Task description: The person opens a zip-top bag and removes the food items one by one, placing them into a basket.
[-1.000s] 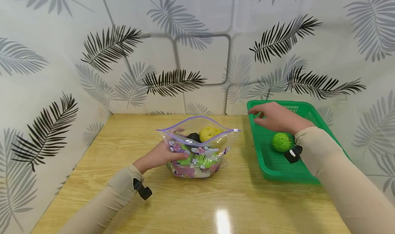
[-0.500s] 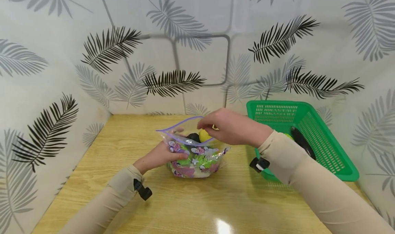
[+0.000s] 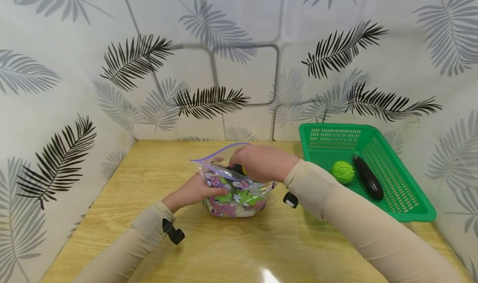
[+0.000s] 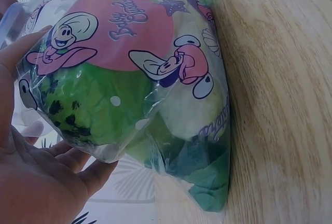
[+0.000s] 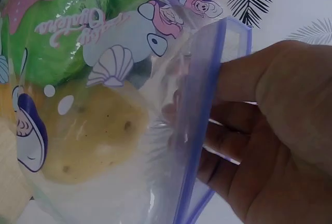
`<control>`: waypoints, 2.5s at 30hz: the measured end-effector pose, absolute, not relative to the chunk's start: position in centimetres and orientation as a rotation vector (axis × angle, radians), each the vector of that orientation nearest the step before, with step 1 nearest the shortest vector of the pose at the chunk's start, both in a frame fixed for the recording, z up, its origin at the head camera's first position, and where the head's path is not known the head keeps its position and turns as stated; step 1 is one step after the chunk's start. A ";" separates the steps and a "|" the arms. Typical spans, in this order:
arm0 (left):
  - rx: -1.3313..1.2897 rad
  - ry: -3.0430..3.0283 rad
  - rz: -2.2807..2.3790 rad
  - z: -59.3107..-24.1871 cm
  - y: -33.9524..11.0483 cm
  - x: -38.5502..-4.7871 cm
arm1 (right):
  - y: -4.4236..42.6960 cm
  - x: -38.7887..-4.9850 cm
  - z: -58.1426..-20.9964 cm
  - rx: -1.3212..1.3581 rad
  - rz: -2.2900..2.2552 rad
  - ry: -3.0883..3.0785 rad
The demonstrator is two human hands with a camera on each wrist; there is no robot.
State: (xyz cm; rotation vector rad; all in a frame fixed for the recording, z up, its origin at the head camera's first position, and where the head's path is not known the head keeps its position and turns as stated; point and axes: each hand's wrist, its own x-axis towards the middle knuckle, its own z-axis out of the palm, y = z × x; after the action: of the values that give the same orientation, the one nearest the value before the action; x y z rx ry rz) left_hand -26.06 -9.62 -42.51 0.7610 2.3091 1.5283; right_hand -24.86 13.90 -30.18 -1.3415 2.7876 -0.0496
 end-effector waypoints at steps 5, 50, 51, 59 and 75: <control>0.727 2.279 1.545 -42.4 -9.7 -25.9 | 13.4 -25.0 -30.5 -1.305 0.149 2.789; 0.797 2.343 1.412 -42.5 -9.6 -25.6 | 14.1 -25.7 -31.8 -1.417 0.140 2.912; 0.798 2.340 1.414 -42.5 -9.6 -25.6 | 14.1 -25.7 -31.6 -1.413 0.115 2.912; 0.785 2.330 1.416 -42.8 -9.6 -25.7 | 14.7 -24.5 -29.2 -1.399 -0.108 2.917; 0.807 2.374 1.395 -42.9 -9.7 -25.7 | 20.1 -22.7 -25.0 -1.193 -0.367 3.092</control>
State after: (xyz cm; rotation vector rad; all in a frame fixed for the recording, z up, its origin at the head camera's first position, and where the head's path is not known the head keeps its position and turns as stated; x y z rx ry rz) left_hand -25.72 -9.72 -42.88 0.8069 2.3743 1.3946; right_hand -22.71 20.14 -24.99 -1.1933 3.0924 -0.3673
